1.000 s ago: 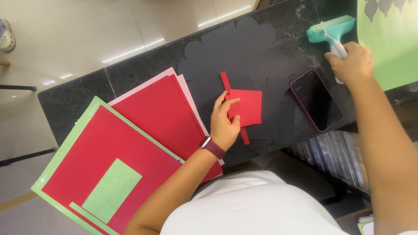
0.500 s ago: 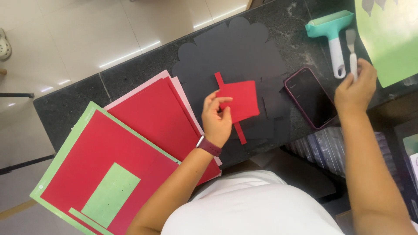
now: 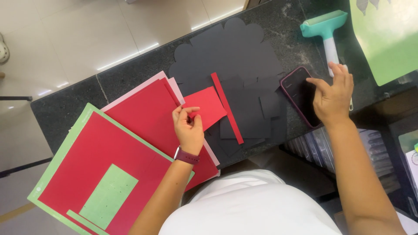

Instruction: Preparing a craft cutting mat by removing old scraps and applying a new sheet of paper using a roller and scraper.

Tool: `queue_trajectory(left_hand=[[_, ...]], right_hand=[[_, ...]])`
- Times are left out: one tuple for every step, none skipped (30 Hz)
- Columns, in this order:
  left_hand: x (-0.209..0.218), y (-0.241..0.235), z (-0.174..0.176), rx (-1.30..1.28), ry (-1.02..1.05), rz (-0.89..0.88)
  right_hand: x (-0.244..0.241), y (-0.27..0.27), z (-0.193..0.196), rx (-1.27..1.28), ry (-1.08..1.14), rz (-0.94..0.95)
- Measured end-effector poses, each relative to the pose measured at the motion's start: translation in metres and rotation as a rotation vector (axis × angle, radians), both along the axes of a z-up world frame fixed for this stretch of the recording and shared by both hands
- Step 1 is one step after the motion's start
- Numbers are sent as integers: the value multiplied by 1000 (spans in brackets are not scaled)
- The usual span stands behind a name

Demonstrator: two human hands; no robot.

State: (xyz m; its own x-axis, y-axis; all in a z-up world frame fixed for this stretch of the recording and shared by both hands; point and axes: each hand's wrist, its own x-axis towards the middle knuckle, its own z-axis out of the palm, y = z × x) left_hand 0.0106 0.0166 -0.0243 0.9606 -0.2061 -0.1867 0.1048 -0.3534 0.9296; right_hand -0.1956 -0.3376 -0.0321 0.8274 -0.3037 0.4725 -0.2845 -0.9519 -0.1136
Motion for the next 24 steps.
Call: queue_trajectory(left_hand=[[0, 1, 3, 1, 0, 4], [-1, 1, 6, 1, 18, -10], [-1, 2, 9, 2, 37, -24], [-1, 5, 7, 2, 36, -20], [-1, 8, 5, -15, 17, -42], [-2, 9, 3, -34, -1, -68], [-3, 10, 5, -35, 1, -69], [-4, 10, 6, -64, -54, -60], [-5, 12, 7, -92, -109, -52], [-5, 12, 5, -90, -111, -47], [-4, 14, 3, -53, -111, -47], [-5, 15, 1, -17, -108, -47], [-5, 16, 3, -14, -108, -42], [-5, 16, 5, 3, -96, -51], [-5, 16, 7, 20, -83, -60], [-6, 17, 4, 20, -83, -58], [-6, 18, 0, 21, -77, -54], [-6, 19, -4, 20, -72, -50], [-5, 19, -5, 20, -73, -48], [-6, 19, -6, 12, -67, -46], [-7, 20, -7, 5, -62, -44], [-6, 21, -9, 4, -62, -46], [-5, 22, -11, 5, -64, -57], [-5, 22, -13, 5, -67, -69]], right_hand=[[2, 3, 3, 1, 0, 4], [4, 6, 6, 17, -11, -9], [6, 9, 9, 33, -22, -22], [15, 22, 15, 33, -23, -18], [24, 36, 20, 112, -65, 18], [31, 49, 27, 189, -106, 49], [39, 71, 22, 188, -105, 48], [49, 93, 17, 196, -87, 67], [58, 116, 12, 204, -69, 86], [66, 137, 12, 206, -71, 92], [74, 158, 12, 241, -35, 139], [81, 180, 12, 275, 2, 185], [86, 186, 3, 277, 3, 189], [90, 192, -5, 255, 8, 183], [94, 198, -13, 233, 14, 177], [94, 195, -15, 233, 14, 179], [95, 193, -17, 224, 4, 179], [97, 191, -20, 215, -6, 179], [97, 185, -21, 214, -7, 181], [95, 180, -22, 212, -1, 168], [93, 174, -23, 209, 6, 155], [91, 171, -25, 209, 6, 153], [90, 168, -26, 229, -2, 130], [87, 164, -27, 249, -10, 106]])
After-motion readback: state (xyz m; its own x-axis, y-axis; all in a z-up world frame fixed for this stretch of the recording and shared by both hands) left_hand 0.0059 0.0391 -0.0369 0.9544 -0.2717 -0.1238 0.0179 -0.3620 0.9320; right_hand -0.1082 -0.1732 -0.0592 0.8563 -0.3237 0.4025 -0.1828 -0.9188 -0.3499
